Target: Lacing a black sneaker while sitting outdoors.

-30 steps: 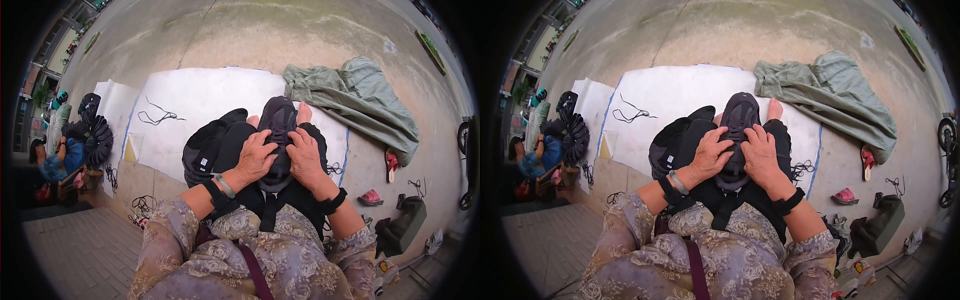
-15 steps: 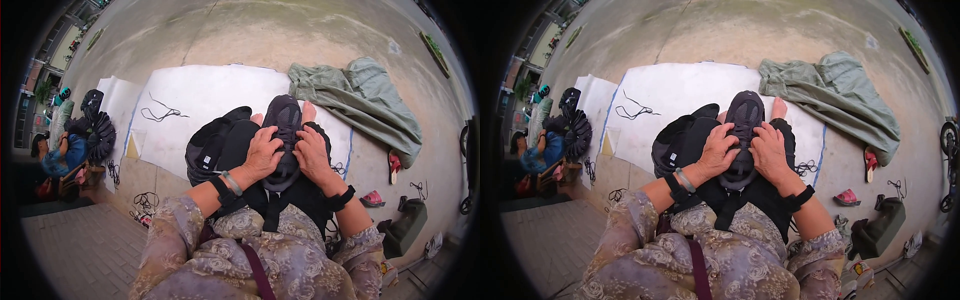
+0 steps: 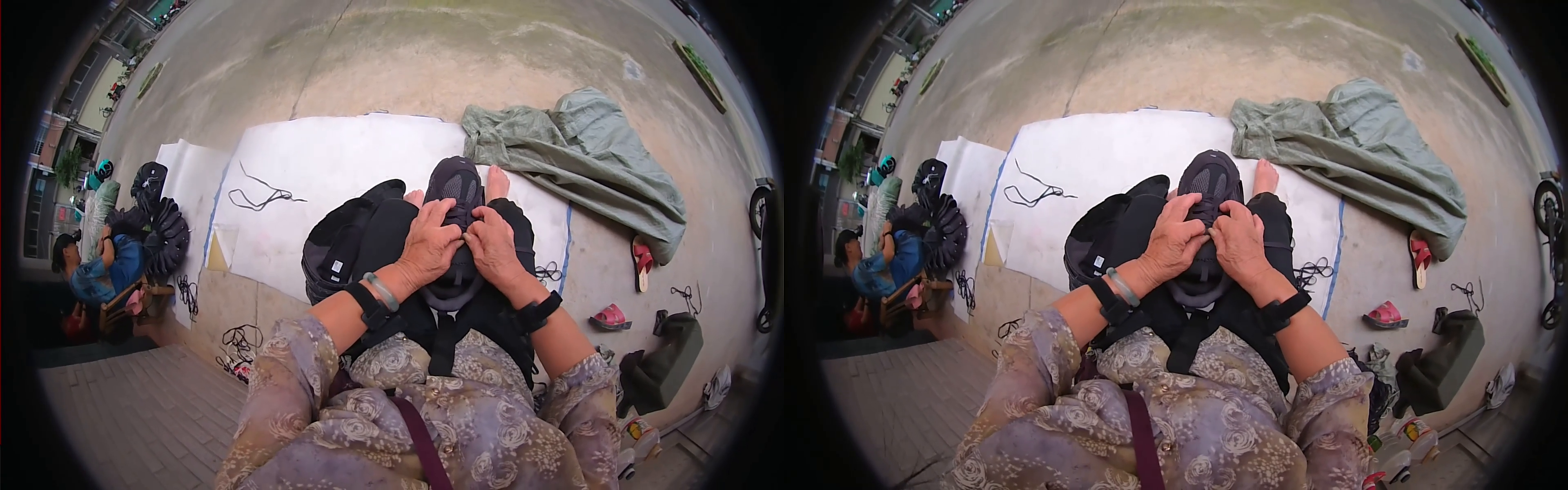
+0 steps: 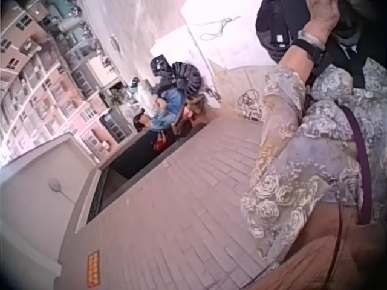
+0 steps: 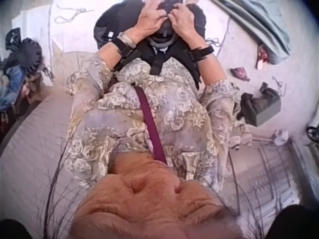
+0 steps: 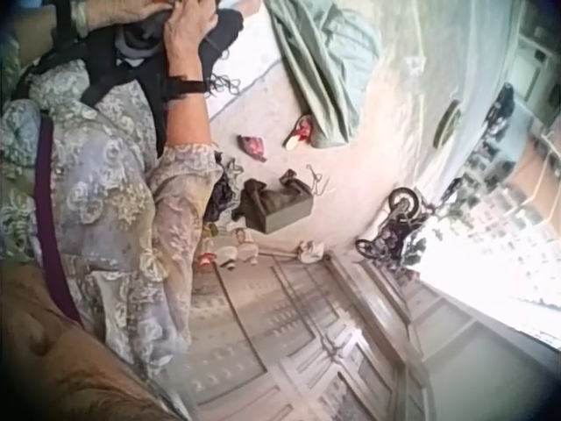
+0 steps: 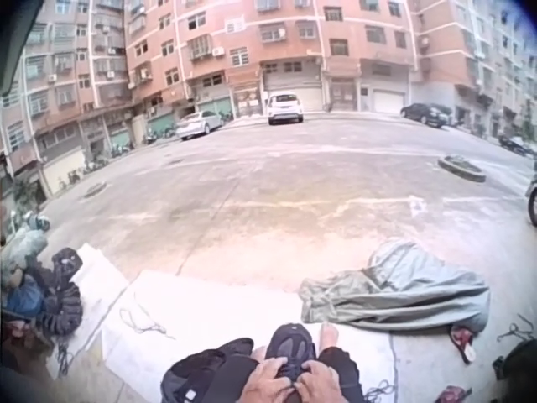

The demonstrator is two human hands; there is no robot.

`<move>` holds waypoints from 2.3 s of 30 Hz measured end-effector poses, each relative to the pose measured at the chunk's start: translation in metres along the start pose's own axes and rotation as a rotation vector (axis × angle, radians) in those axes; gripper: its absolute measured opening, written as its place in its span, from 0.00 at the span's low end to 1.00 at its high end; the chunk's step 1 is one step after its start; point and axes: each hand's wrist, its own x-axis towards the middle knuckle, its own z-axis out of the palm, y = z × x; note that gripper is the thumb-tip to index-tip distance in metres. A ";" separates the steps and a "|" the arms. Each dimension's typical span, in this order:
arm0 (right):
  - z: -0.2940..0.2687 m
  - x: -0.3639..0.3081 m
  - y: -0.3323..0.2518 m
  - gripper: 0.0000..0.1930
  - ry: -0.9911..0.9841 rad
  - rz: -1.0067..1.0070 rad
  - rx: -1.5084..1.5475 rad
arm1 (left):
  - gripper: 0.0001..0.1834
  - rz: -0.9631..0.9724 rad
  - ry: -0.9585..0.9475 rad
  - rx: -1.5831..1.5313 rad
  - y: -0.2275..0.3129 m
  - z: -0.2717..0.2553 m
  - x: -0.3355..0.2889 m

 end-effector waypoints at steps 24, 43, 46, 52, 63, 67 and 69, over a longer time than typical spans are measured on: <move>-0.046 -0.007 -0.001 0.09 0.429 -0.096 -0.013 | 0.15 -0.154 -0.065 0.379 -0.061 -0.098 -0.034; -0.057 -0.042 0.006 0.08 0.057 -0.209 -0.169 | 0.02 -0.083 -0.136 0.774 -0.096 -0.172 -0.077; -0.076 -0.054 0.024 0.04 -0.020 -0.246 -0.310 | 0.02 -0.180 -0.145 0.758 -0.102 -0.172 -0.095; -0.126 -0.082 0.056 0.04 -0.010 -0.188 -0.428 | 0.01 -0.275 -0.163 0.689 -0.112 -0.170 -0.115; -0.272 -0.147 0.121 0.08 0.055 -0.090 -0.891 | 0.01 -0.254 -0.084 0.781 -0.159 -0.241 -0.124; -0.345 -0.151 0.137 0.10 0.119 0.000 -1.105 | 0.04 -0.326 -0.054 0.848 -0.176 -0.296 -0.121; -0.364 -0.145 0.143 0.06 0.296 -0.096 -1.176 | 0.09 -0.452 -0.006 0.714 -0.178 -0.315 -0.109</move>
